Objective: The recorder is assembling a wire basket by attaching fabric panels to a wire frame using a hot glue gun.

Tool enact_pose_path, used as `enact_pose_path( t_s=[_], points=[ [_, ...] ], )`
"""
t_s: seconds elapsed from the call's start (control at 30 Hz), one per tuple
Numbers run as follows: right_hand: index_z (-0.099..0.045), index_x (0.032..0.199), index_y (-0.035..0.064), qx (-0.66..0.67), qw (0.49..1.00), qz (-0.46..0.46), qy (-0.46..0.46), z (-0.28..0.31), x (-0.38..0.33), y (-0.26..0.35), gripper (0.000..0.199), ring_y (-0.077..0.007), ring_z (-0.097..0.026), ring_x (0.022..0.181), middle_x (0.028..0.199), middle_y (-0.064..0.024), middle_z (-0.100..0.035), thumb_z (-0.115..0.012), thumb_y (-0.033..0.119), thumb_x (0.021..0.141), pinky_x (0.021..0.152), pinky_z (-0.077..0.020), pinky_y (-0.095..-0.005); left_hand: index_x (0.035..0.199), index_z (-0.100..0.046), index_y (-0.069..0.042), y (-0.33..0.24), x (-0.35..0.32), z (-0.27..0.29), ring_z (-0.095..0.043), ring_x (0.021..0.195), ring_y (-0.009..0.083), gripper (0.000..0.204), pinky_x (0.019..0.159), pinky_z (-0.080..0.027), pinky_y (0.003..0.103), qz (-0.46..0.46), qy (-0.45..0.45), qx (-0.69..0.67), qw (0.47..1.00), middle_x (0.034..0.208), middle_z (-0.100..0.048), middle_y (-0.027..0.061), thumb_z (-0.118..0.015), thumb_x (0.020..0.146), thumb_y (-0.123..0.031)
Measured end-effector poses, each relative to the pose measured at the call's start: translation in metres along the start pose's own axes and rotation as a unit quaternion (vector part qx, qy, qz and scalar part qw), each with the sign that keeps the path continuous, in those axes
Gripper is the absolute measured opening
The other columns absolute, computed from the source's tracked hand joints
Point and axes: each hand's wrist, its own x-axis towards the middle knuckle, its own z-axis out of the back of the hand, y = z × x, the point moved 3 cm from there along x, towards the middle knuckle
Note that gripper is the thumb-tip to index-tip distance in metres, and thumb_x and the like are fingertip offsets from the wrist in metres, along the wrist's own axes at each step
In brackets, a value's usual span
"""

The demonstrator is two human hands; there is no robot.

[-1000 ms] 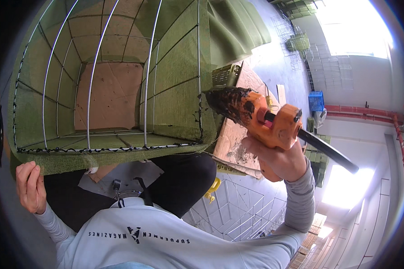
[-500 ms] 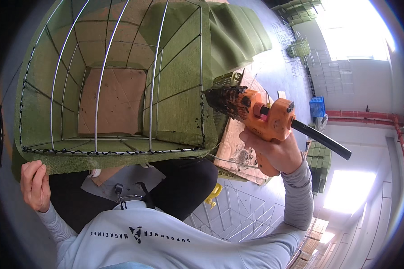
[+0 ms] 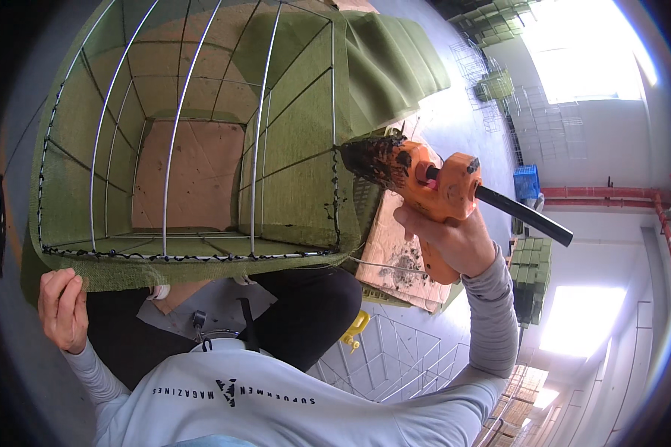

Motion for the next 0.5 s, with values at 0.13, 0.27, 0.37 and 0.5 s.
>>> enact_pose_path(
  t_s=[0.13,0.27,0.37,0.5],
  points=[
    [-0.059,0.095,-0.0023,0.021,1.0,-0.009,-0.011,-0.0008,-0.0029,-0.0002,0.02,-0.0139,-0.061,0.07,0.082,-0.0061,-0.062,-0.07,0.006,0.081,0.061,-0.0502,-0.0275,0.092,-0.063,0.008,-0.0006,0.0005,-0.0003,-0.059,0.071,0.031,0.039,0.055,-0.048,0.037,0.0,0.0,0.0,1.0,0.091,-0.06,0.018,-0.071,0.055,0.016],
    [-0.06,0.094,-0.0017,0.003,0.999,-0.003,-0.033,-0.0057,-0.0047,-0.0007,0.019,-0.0131,-0.061,0.069,0.08,-0.0052,-0.062,-0.071,0.007,0.08,0.061,-0.05,-0.0271,0.092,-0.063,0.008,-0.0003,0.0003,0.0005,-0.059,0.071,0.0308,0.039,0.056,-0.048,0.037,0.0,-0.001,0.001,1.0,0.09,-0.06,0.0179,-0.07,0.055,0.017],
    [-0.06,0.094,-0.0012,-0.005,0.999,-0.001,-0.033,-0.0061,-0.0046,0.0012,0.019,-0.0124,-0.061,0.069,0.08,-0.0048,-0.062,-0.071,0.007,0.08,0.061,-0.0499,-0.0268,0.092,-0.063,0.009,-0.0009,0.0011,0.0024,-0.059,0.071,0.0307,0.038,0.055,-0.048,0.037,-0.002,0.0,0.001,1.0,0.09,-0.06,0.0181,-0.07,0.055,0.017],
    [-0.059,0.096,-0.0011,-0.017,1.0,-0.016,-0.014,-0.006,-0.0031,0.0004,0.021,-0.0123,-0.06,0.069,0.081,-0.0052,-0.062,-0.071,0.007,0.081,0.06,-0.0498,-0.0265,0.092,-0.063,0.009,0.0011,0.0,-0.0049,-0.059,0.07,0.0307,0.038,0.055,-0.048,0.037,-0.01,-0.006,-0.002,1.0,0.09,-0.06,0.0183,-0.07,0.055,0.017]
  ],
)
